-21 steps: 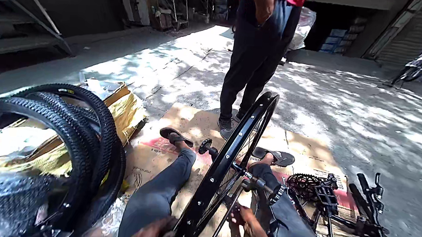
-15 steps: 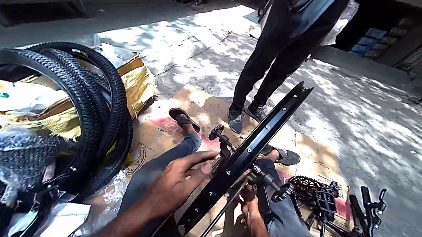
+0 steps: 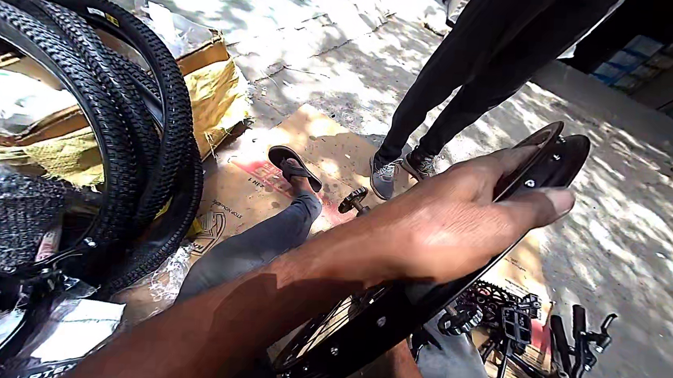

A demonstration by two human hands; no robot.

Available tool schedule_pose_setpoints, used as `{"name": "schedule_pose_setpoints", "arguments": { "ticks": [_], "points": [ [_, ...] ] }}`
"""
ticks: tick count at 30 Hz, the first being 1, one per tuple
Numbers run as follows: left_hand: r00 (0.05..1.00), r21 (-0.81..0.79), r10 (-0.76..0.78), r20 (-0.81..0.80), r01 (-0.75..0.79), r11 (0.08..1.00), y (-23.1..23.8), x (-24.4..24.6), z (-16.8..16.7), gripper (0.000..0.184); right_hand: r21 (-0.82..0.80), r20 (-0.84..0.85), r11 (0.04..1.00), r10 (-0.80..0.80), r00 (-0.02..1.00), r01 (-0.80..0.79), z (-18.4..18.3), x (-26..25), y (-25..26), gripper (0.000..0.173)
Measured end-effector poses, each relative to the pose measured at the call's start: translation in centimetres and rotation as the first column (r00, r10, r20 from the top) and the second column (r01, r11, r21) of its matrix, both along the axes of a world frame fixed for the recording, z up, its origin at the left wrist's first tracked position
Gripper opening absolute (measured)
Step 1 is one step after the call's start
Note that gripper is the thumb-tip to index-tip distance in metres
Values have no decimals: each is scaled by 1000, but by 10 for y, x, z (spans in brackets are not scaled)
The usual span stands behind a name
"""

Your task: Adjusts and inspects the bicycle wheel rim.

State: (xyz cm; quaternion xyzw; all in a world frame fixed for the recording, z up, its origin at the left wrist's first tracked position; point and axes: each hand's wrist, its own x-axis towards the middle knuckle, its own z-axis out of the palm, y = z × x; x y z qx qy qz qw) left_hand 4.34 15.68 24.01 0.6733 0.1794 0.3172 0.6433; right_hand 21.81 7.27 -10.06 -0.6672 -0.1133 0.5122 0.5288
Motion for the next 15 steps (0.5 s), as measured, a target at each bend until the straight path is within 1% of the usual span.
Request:
{"name": "schedule_pose_setpoints", "arguments": {
  "ticks": [1, 2, 3, 4, 5, 6, 7, 8, 9, 10, 11, 12, 13, 14, 15],
  "points": [
    [1000, 46, 8, -1, -8, 999, -11, -16, -12, 55, -13, -1, 1000, -25, 1000, 25, -2, 0, 1, 41],
    [999, 80, 24, 29, -26, 996, -24, -32, -31, 58, -34, -6, 999, -42, 999, 42, 4, -3, 3, 40],
    [995, 98, -2, 98, -8, 995, -33, -49, -57, 59, -56, -4, 998, -35, 999, 35, 16, -6, 1, 39],
    [982, 80, -39, 187, 24, 997, -41, -65, -89, 57, -85, 1, 996, -18, 1000, 18, 24, -8, 0, 38],
    [972, 4, -45, 232, 46, 999, -51, -81, -122, 56, -122, -3, 992, 3, 1000, -4, 35, -9, 1, 38],
    [979, -90, 0, 206, 19, 996, -64, -97, -153, 63, -138, -2, 990, 25, 1000, -25, 35, -8, 1, 37],
    [993, -127, 68, 97, -55, 990, -79, -113, -180, 69, -54, 41, 997, 55, 998, -52, 15, -2, -2, 37],
    [981, -81, 164, -106, -173, 982, -95, -126, -202, 70, 59, 75, 997, 50, 996, -55, -2, 0, -6, 35],
    [903, 31, 276, -329, -281, 959, -112, -135, -217, 69, 163, 78, 985, 46, 996, -59, -8, 0, -10, 34],
    [813, 130, 360, -459, -339, 932, -126, -142, -228, 65, 199, 79, 978, 53, 996, -67, -3, 0, -12, 35],
    [753, 185, 417, -509, -378, 907, -137, -147, -232, 62, 47, 70, 998, 30, 997, -33, 25, -9, -7, 33],
    [724, 219, 455, -518, -403, 889, -146, -151, -233, 61, -58, 73, 998, 19, 997, -15, 37, -13, -1, 33],
    [715, 232, 483, -506, -426, 874, -153, -153, -233, 60, -82, 74, 996, 31, 997, -25, 31, -10, 0, 34],
    [719, 228, 504, -478, -453, 862, -158, -155, -234, 58, -66, 101, 997, 46, 994, -39, 17, -6, 0, 34],
    [729, 214, 523, -442, -481, 850, -162, -155, -237, 55, 17, 140, 998, 61, 988, -64, -6, -1, -3, 36]
  ]
}}
